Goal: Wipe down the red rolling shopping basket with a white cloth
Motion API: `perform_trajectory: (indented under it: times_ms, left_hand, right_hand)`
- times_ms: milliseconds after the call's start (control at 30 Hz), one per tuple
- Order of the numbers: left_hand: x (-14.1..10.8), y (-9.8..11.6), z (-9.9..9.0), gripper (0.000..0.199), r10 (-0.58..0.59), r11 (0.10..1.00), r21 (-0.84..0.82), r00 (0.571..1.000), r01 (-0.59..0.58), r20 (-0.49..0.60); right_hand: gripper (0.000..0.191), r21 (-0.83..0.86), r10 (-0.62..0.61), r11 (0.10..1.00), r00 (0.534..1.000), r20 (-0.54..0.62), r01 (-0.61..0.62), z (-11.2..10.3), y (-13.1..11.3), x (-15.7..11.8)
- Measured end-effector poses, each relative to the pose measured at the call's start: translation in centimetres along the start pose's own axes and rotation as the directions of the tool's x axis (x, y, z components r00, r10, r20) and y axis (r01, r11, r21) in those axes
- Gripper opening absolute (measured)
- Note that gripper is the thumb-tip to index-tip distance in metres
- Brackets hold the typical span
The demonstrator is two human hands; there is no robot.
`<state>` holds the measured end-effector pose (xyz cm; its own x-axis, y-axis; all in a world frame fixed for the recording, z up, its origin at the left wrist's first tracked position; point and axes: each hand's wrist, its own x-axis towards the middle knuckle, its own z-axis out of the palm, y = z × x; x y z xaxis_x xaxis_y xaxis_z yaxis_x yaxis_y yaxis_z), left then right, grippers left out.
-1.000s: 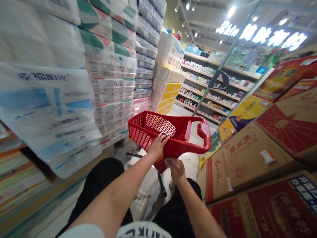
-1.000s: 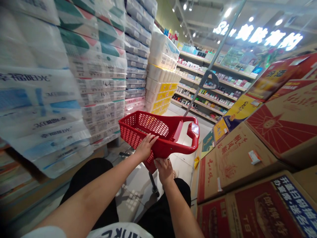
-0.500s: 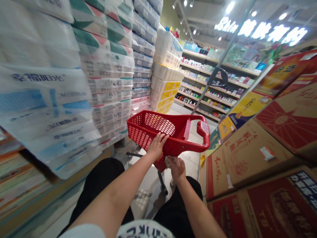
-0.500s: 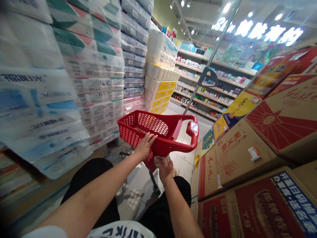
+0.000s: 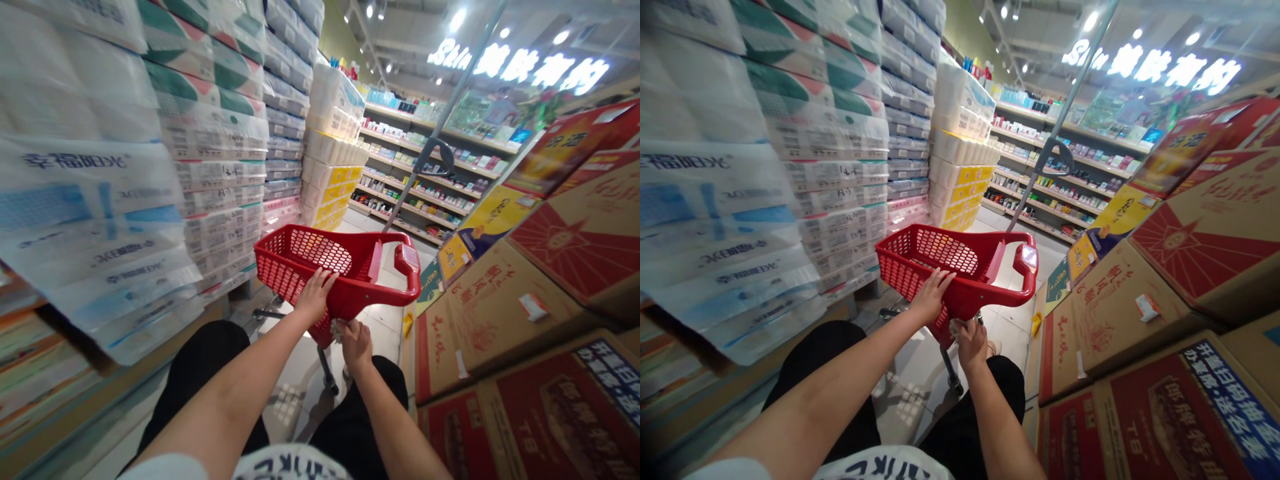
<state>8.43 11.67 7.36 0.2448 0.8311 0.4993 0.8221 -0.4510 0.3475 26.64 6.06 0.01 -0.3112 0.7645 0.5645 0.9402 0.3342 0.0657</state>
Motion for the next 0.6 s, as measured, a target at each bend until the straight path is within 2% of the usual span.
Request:
perform_trajectory:
  times_ms: [133, 233, 333, 433, 533, 600]
  left_hand:
    - [-0.1, 0.0, 0.0, 0.081, -0.012, 1.000, 0.000, 1.000, 0.012, 0.004]
    - [-0.2, -0.1, 0.1, 0.081, -0.011, 1.000, 0.013, 1.000, 0.011, 0.016]
    - [-0.4, -0.3, 0.2, 0.082, -0.006, 0.999, 0.031, 1.000, 0.006, 0.006]
    - [-0.6, -0.7, 0.1, 0.084, 0.026, 0.999, 0.043, 1.000, -0.026, 0.000]
    - [-0.7, -1.2, -0.3, 0.084, 0.066, 0.997, 0.034, 0.998, -0.066, 0.018]
    - [-0.7, -1.5, -0.5, 0.080, 0.073, 0.997, 0.030, 0.997, -0.074, 0.016]
  right_hand:
    - [0.026, -0.018, -0.004, 1.000, 0.997, 0.073, 0.005, 1.4, -0.2, -0.8]
    - [0.032, -0.011, -0.037, 0.999, 0.995, 0.090, 0.038, 2.3, -0.1, -1.6]
    - [0.035, -0.002, -0.091, 0.996, 0.991, 0.098, 0.091, 2.2, 0.1, -1.7]
    - [0.037, 0.013, -0.043, 0.999, 0.999, -0.022, 0.043, 1.0, -0.1, -0.6]
    - [0.036, 0.064, 0.018, 0.998, 0.986, -0.165, -0.008, -0.9, -0.5, 1.0]
    - [0.036, 0.070, -0.003, 0.997, 0.988, -0.156, 0.015, -2.0, -0.7, 1.8]
